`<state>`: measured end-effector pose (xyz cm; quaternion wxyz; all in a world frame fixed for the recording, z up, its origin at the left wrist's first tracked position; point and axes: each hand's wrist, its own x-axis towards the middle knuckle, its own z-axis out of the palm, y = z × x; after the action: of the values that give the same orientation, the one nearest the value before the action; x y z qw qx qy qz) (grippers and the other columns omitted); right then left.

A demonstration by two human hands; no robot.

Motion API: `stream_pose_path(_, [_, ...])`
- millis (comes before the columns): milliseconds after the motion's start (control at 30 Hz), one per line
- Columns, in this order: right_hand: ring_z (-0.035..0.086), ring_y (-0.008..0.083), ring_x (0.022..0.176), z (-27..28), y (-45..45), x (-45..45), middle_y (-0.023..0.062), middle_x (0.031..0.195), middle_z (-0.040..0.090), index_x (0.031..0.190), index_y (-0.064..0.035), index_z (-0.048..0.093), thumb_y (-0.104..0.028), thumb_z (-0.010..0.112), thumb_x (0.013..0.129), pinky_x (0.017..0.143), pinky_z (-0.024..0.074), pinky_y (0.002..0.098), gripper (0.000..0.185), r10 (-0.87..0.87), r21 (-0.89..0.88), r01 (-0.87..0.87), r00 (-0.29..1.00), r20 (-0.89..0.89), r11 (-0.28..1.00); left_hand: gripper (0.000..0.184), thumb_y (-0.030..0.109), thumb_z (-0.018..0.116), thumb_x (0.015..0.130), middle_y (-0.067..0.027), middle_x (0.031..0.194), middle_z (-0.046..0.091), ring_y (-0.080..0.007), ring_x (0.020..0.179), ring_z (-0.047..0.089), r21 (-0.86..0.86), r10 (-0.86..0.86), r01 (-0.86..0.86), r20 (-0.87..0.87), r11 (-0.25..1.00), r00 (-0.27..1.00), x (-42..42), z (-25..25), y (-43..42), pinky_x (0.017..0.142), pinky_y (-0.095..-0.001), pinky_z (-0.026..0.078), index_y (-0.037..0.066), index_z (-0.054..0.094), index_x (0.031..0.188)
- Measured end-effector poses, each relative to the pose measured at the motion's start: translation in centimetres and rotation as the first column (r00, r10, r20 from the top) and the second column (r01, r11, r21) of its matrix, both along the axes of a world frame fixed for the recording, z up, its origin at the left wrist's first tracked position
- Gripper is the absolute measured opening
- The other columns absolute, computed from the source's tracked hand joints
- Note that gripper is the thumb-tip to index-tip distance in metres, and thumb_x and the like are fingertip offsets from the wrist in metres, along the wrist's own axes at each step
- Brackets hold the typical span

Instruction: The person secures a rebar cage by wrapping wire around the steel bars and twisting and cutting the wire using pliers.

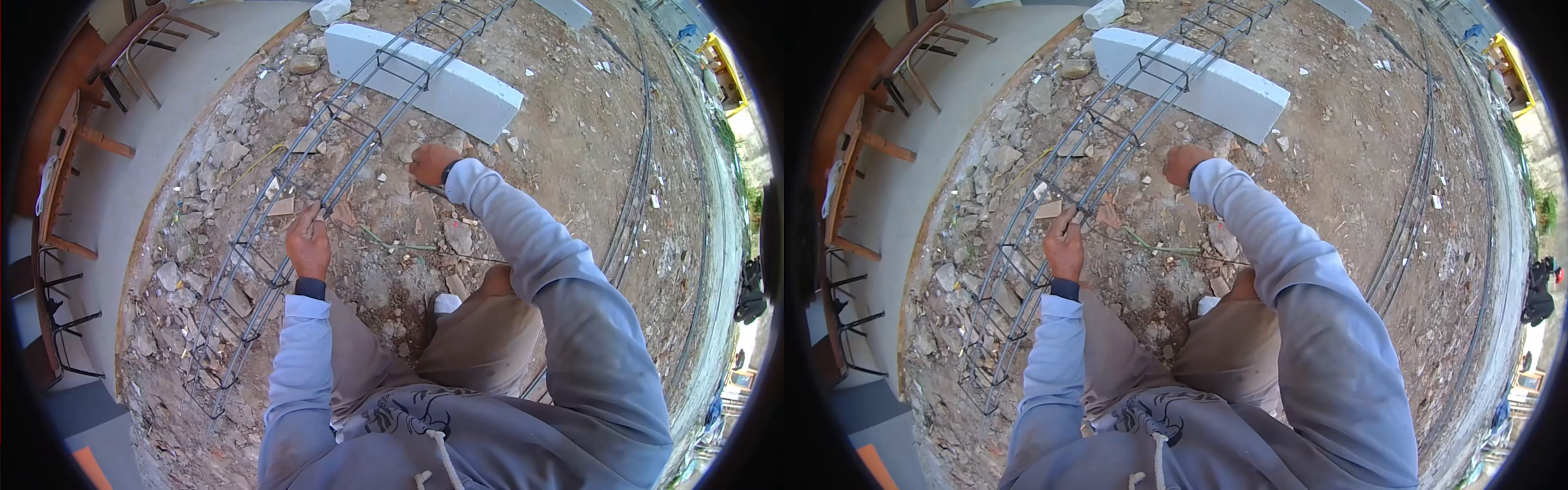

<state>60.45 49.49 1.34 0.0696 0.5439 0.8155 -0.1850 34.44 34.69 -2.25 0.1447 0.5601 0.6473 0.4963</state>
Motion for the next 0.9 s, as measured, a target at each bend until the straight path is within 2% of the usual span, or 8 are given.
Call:
stream_pose_path(100, [0.064, 0.0363, 0.087, -9.5, 2.6, 9.4, 0.0216, 0.091, 0.065, 0.094, -0.0021, 0.065, -0.026, 0.051, 0.082, 0.078, 0.0508, 0.0435, 0.031, 0.032, 0.103, -0.043, 0.993, 0.110, 0.994, 0.022, 0.005, 0.059, 0.080, -0.0178, 0.098, 0.066, -0.0296, 0.093, 0.062, 0.003, 0.080, -0.080, 0.012, 0.997, 0.997, 1.0, 0.0, 0.3, 0.085, -0.0361, 0.046, 0.001, 0.067, 0.099])
stream_pose_path(133, [0.062, 0.0365, 0.093, -6.3, 0.1, 9.3, 0.0219, 0.102, 0.062, 0.100, -0.0023, 0.063, -0.025, 0.051, 0.082, 0.082, 0.0490, 0.0436, 0.031, -0.269, 0.017, 0.269, 0.959, 0.084, 0.963, 0.020, 0.006, 0.059, 0.080, -0.0172, 0.097, 0.066, -0.0285, 0.092, 0.062, -0.014, 0.107, -0.106, 0.044, 0.994, 0.993, 1.3, -0.1, 0.5, 0.085, -0.0354, 0.046, 0.000, 0.067, 0.098])
stream_pose_path(233, [0.054, 0.0356, 0.103, -12.7, -2.7, 11.5, 0.0188, 0.113, 0.051, 0.106, -0.0057, 0.056, -0.025, 0.061, 0.075, 0.088, 0.0452, 0.0436, 0.037, -0.373, 0.128, 0.367, 0.927, 0.027, 0.921, 0.017, 0.009, 0.063, 0.083, -0.0114, 0.095, 0.065, -0.0191, 0.088, 0.060, -0.121, 0.172, -0.156, 0.133, 0.980, 0.976, 2.1, 1.1, 0.6, 0.080, -0.0310, 0.046, -0.001, 0.065, 0.096])
stream_pose_path(400, [0.044, 0.0358, 0.115, -17.4, -2.8, 11.1, 0.0194, 0.119, 0.043, 0.112, -0.0107, 0.052, -0.026, 0.063, 0.075, 0.093, 0.0399, 0.0473, 0.041, -0.220, 0.077, 0.215, 0.974, 0.055, 0.973, 0.018, 0.011, 0.065, 0.084, -0.0067, 0.092, 0.062, -0.0130, 0.084, 0.057, -0.218, 0.224, -0.173, 0.235, 0.960, 0.946, 2.1, 1.2, 0.7, 0.076, -0.0265, 0.046, -0.002, 0.063, 0.097])
stream_pose_path(600, [0.050, 0.0376, 0.104, -16.1, -1.4, 11.3, 0.0207, 0.112, 0.046, 0.093, -0.0084, 0.062, -0.024, 0.058, 0.075, 0.085, 0.0454, 0.0472, 0.024, -0.158, 0.009, 0.159, 0.986, -0.056, 0.987, 0.019, 0.013, 0.066, 0.083, -0.0063, 0.089, 0.063, -0.0118, 0.083, 0.057, -0.282, 0.281, -0.196, 0.305, 0.939, 0.910, 2.1, 1.5, 0.9, 0.075, -0.0252, 0.045, -0.001, 0.061, 0.095])
stream_pose_path(700, [0.048, 0.0348, 0.109, -15.2, -0.9, 11.9, 0.0189, 0.111, 0.047, 0.093, -0.0046, 0.062, -0.023, 0.057, 0.075, 0.083, 0.0474, 0.0462, 0.027, -0.166, 0.067, 0.173, 0.982, -0.094, 0.983, 0.019, 0.013, 0.066, 0.083, -0.0059, 0.089, 0.063, -0.0114, 0.083, 0.057, -0.274, 0.300, -0.224, 0.280, 0.935, 0.912, 2.1, 1.3, 0.8, 0.075, -0.0258, 0.045, 0.000, 0.062, 0.097])
stream_pose_path(867, [0.061, 0.0355, 0.078, -13.5, -0.7, 12.7, 0.0183, 0.094, 0.057, 0.084, 0.0021, 0.059, -0.027, 0.058, 0.073, 0.073, 0.0486, 0.0447, 0.031, -0.302, 0.092, 0.350, 0.893, -0.334, 0.932, 0.022, 0.012, 0.062, 0.085, -0.0102, 0.098, 0.063, -0.0179, 0.092, 0.057, -0.247, 0.324, -0.280, 0.156, 0.928, 0.933, 2.7, 1.7, 0.3, 0.084, -0.0306, 0.043, -0.001, 0.061, 0.103])
stream_pose_path(900, [0.061, 0.0331, 0.076, -13.3, -0.5, 12.8, 0.0177, 0.092, 0.057, 0.083, 0.0020, 0.059, -0.027, 0.059, 0.073, 0.071, 0.0491, 0.0430, 0.031, -0.445, -0.071, 0.461, 0.791, -0.420, 0.885, 0.023, 0.011, 0.062, 0.085, -0.0115, 0.101, 0.062, -0.0200, 0.095, 0.057, -0.239, 0.340, -0.301, 0.145, 0.923, 0.929, 3.1, 2.0, 0.1, 0.086, -0.0321, 0.043, -0.001, 0.061, 0.104])
